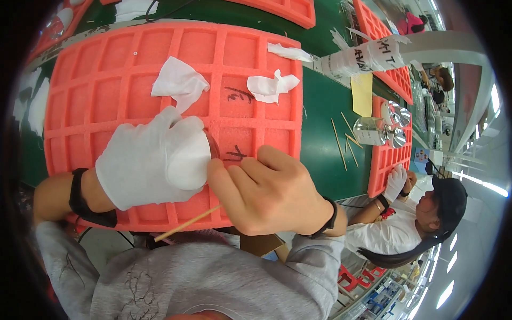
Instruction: The person wipes a round electronic device with a cloth and uses a wooden stick to clean its ports and crevices. The person then applies a substance to the seams with the stick and wipes the device again.
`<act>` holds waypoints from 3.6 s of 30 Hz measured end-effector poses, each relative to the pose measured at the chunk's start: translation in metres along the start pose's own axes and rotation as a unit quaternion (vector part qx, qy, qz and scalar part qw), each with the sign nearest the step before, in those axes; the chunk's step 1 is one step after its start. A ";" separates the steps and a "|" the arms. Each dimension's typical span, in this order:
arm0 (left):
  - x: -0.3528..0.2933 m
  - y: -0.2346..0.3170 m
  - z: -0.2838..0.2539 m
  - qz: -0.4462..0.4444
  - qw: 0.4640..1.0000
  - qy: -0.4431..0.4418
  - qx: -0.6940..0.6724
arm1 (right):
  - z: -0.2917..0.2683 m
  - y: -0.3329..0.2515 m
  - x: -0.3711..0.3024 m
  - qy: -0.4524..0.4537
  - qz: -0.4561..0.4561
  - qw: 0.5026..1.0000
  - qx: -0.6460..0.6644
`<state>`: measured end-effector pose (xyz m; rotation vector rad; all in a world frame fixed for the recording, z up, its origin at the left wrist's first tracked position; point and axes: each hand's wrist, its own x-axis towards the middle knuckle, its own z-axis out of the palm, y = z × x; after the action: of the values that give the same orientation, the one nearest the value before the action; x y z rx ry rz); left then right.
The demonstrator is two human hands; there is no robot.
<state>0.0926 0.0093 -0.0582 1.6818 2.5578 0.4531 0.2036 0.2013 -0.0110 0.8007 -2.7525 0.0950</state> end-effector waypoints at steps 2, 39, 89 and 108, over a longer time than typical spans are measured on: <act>0.002 0.000 0.000 0.003 1.000 -0.002 0.005 | -0.004 -0.002 0.003 -0.042 -0.003 0.998 -0.040; -0.001 -0.009 -0.007 0.078 0.987 0.066 -0.127 | -0.002 0.040 0.011 0.112 0.242 0.702 0.660; 0.023 -0.017 0.019 0.080 0.922 -0.009 -0.379 | 0.049 0.001 0.021 0.186 0.240 0.810 0.502; 0.020 -0.017 0.021 0.090 0.931 0.003 -0.353 | 0.045 0.001 0.017 0.166 0.225 0.801 0.529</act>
<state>0.0730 0.0257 -0.0801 1.5994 1.8723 1.2089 0.1783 0.1869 -0.0496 0.2187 -2.2997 1.7776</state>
